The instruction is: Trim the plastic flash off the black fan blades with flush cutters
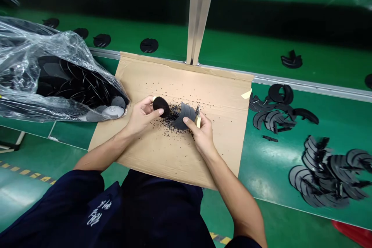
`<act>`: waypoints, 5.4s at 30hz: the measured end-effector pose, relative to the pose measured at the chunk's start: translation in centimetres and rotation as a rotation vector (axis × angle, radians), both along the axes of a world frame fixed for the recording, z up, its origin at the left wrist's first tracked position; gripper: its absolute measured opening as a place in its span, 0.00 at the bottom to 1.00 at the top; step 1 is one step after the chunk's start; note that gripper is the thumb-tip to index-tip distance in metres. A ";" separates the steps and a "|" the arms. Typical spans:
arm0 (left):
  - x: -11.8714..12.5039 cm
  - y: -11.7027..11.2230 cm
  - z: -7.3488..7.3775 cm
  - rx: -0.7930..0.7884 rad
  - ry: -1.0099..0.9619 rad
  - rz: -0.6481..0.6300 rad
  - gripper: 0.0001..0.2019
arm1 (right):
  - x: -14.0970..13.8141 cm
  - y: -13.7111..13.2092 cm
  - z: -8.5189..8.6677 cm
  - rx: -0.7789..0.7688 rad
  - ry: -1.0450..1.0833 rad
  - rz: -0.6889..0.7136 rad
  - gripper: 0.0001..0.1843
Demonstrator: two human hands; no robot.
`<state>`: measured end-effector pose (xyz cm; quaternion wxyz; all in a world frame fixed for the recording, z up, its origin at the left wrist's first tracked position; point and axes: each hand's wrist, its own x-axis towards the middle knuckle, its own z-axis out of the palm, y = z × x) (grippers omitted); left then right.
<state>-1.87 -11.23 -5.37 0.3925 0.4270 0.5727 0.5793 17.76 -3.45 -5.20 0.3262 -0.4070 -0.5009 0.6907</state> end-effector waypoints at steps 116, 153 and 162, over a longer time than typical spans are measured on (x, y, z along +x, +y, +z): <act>1.4 -1.3 1.8 0.504 0.545 -0.079 0.14 | 0.5 -1.5 0.1 0.991 0.003 0.123 0.08; 1.3 -1.7 1.7 0.366 0.484 -0.021 0.11 | 0.8 -0.8 1.1 0.793 -0.072 -0.010 0.09; 1.3 -1.9 1.8 0.312 0.411 -0.005 0.13 | 0.6 -1.4 1.0 0.974 -0.074 0.004 0.11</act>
